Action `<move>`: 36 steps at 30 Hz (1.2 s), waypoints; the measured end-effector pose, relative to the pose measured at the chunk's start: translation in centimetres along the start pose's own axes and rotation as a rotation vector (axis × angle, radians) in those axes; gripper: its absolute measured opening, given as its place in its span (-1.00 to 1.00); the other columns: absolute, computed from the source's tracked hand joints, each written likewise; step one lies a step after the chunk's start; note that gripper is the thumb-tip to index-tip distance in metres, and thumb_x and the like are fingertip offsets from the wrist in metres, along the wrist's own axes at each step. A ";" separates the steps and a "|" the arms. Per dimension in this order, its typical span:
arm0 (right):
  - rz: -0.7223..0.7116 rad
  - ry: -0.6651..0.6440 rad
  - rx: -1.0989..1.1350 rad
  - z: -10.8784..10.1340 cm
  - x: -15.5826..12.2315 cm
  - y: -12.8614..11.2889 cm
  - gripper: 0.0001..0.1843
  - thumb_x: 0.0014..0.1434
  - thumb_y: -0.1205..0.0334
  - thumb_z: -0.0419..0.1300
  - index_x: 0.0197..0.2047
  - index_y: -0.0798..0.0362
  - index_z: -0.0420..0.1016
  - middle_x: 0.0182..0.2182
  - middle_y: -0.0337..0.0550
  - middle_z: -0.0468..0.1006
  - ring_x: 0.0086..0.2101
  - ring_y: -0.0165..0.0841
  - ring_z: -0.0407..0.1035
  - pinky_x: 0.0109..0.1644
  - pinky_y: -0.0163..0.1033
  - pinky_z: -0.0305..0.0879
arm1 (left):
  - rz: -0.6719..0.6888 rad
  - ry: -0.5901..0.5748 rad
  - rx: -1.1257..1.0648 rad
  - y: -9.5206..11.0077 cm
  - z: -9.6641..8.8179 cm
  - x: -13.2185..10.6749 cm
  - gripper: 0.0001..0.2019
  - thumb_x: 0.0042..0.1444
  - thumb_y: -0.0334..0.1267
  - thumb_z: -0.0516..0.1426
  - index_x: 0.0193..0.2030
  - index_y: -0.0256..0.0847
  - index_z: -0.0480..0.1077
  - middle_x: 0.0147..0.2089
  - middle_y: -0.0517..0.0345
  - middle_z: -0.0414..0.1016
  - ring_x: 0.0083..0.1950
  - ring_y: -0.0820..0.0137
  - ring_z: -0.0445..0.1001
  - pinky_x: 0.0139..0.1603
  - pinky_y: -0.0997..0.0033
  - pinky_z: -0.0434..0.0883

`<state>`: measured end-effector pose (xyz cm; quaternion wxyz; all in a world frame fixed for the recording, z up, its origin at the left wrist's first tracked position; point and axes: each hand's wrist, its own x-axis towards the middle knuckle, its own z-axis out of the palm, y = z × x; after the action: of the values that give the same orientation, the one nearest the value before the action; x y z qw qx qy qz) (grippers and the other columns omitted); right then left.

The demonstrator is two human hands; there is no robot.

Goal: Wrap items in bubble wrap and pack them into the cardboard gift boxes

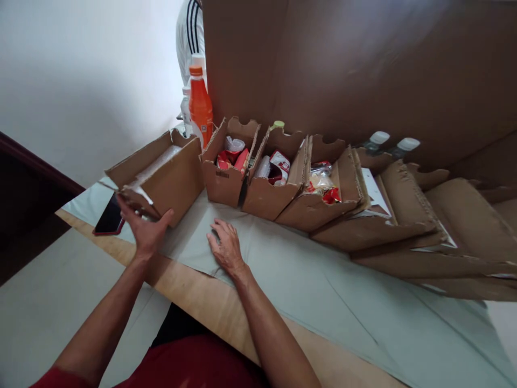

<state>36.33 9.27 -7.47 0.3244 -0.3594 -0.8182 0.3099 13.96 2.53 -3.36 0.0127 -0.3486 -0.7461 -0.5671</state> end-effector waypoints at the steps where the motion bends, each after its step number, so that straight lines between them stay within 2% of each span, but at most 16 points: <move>1: -0.004 0.002 -0.003 0.0 0.0 0.0 -0.71 0.30 0.21 0.18 0.03 0.04 0.62 0.18 0.10 0.58 0.13 -0.09 0.47 0.25 0.11 0.35 | 0.009 0.020 0.021 0.3 1.5 1.1 0.36 -0.14 -0.14 0.45 0.59 -0.20 -0.41 0.59 -0.33 -0.22 0.63 -0.10 -0.20 0.61 -0.18 -0.12; 3: -0.011 0.005 -0.007 0.0 0.0 0.0 -0.74 0.29 0.23 0.19 -0.01 0.03 0.63 0.17 0.09 0.58 0.13 -0.10 0.47 0.24 0.10 0.35 | 0.024 0.041 0.043 0.9 4.3 3.0 0.34 -0.18 -0.17 0.45 0.59 -0.31 -0.32 0.58 -0.36 -0.19 0.62 -0.16 -0.21 0.62 -0.17 -0.18; 6: -0.015 0.006 -0.009 -0.1 -0.1 0.1 -0.77 0.28 0.27 0.19 -0.05 0.01 0.64 0.17 0.06 0.59 0.12 -0.13 0.47 0.24 0.08 0.34 | 0.058 -0.056 0.014 1.6 7.6 4.1 0.32 -0.21 -0.21 0.44 0.58 -0.35 -0.30 0.57 -0.38 -0.17 0.61 -0.16 -0.17 0.62 -0.12 -0.15; 8: -0.015 0.004 -0.010 -0.1 -0.1 0.1 -0.77 0.28 0.28 0.19 -0.06 0.02 0.64 0.16 0.06 0.59 0.11 -0.14 0.47 0.23 0.06 0.35 | 0.098 -0.127 -0.016 1.5 8.9 3.8 0.31 -0.20 -0.22 0.43 0.58 -0.32 -0.29 0.56 -0.36 -0.15 0.61 -0.13 -0.14 0.61 -0.07 -0.12; 10: -0.011 0.002 -0.012 -0.1 -0.1 0.0 -0.77 0.28 0.29 0.19 -0.06 0.02 0.64 0.15 0.06 0.60 0.11 -0.14 0.47 0.22 0.05 0.35 | 0.129 -0.154 -0.035 0.9 9.4 3.1 0.24 -0.14 -0.23 0.39 0.58 -0.30 -0.26 0.55 -0.35 -0.13 0.60 -0.09 -0.12 0.61 -0.04 -0.10; 12: -0.005 0.000 -0.016 -0.1 -0.1 0.0 -0.76 0.29 0.30 0.17 -0.06 0.01 0.64 0.16 0.05 0.59 0.12 -0.14 0.47 0.23 0.06 0.34 | 0.102 -0.143 -0.052 0.1 9.4 2.2 0.15 -0.08 -0.26 0.34 0.57 -0.29 -0.22 0.53 -0.35 -0.07 0.58 -0.05 -0.02 0.60 -0.03 -0.03; 15: 0.000 -0.011 -0.021 -0.2 -0.2 -0.1 -0.75 0.31 0.29 0.16 -0.05 -0.01 0.64 0.17 0.04 0.58 0.13 -0.14 0.46 0.23 0.07 0.34 | -0.019 -0.120 -0.096 -1.3 9.1 1.2 0.04 0.00 -0.26 0.28 0.57 -0.25 -0.18 0.45 -0.31 0.09 0.44 0.01 0.25 0.50 -0.05 0.19; 18: -0.002 -0.028 -0.032 -0.3 -0.2 -0.2 -0.75 0.32 0.28 0.15 -0.03 0.01 0.64 0.18 0.06 0.57 0.13 -0.12 0.45 0.23 0.09 0.34 | -0.077 -0.116 -0.116 -2.3 9.0 0.8 -0.06 0.07 -0.26 0.23 0.54 -0.30 -0.11 0.34 -0.30 0.25 0.32 0.08 0.40 0.41 0.00 0.33; 23: -0.028 -0.071 -0.083 -0.6 -0.3 -0.6 -0.75 0.32 0.31 0.17 -0.02 -0.02 0.63 0.18 0.05 0.58 0.16 -0.10 0.42 0.24 0.13 0.33 | -0.064 -0.127 -0.096 -2.4 9.1 0.6 -0.12 0.02 -0.32 0.22 0.49 -0.29 0.00 0.33 -0.25 0.28 0.35 0.11 0.38 0.43 0.07 0.30; 26: -0.063 -0.111 -0.137 -0.4 -0.3 -0.9 -0.77 0.29 0.32 0.23 -0.01 0.00 0.63 0.19 0.04 0.58 0.21 -0.09 0.37 0.28 0.13 0.30 | -0.055 -0.151 -0.060 -2.1 8.9 0.6 -0.12 -0.02 -0.32 0.23 0.46 -0.40 0.04 0.33 -0.34 0.25 0.35 0.03 0.37 0.43 -0.02 0.28; 30: -0.087 -0.151 -0.243 0.1 -0.9 -2.0 -0.72 0.30 0.29 0.26 0.07 0.08 0.57 0.26 0.09 0.52 0.30 -0.09 0.29 0.34 0.09 0.26 | -0.078 -0.186 -0.030 -1.9 8.6 1.3 -0.15 -0.07 -0.35 0.24 0.40 -0.41 0.07 0.32 -0.32 0.23 0.32 -0.03 0.37 0.42 -0.12 0.29; 33: -0.092 -0.168 -0.337 0.2 -3.1 -3.5 -0.67 0.34 0.22 0.24 0.14 0.07 0.52 0.30 0.05 0.48 0.32 -0.14 0.27 0.39 0.03 0.21 | -0.123 -0.190 -0.028 -1.5 8.5 2.0 -0.24 -0.12 -0.36 0.26 0.27 -0.39 0.13 0.31 -0.28 0.23 0.30 -0.07 0.36 0.41 -0.18 0.29; 36: -0.165 -0.177 -0.443 -0.7 -7.5 -5.4 -0.64 0.36 0.13 0.21 0.17 0.04 0.48 0.32 -0.01 0.46 0.32 -0.16 0.24 0.40 -0.01 0.19 | -0.160 -0.202 -0.025 -0.6 7.5 1.7 -0.36 -0.16 -0.36 0.28 0.11 -0.25 0.18 0.22 -0.15 0.32 0.25 -0.13 0.39 0.38 -0.36 0.28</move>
<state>38.74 0.63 -5.36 0.1891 -0.3252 -0.9180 0.1256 15.20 9.74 -5.84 -0.1121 -0.3437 -0.7620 -0.5373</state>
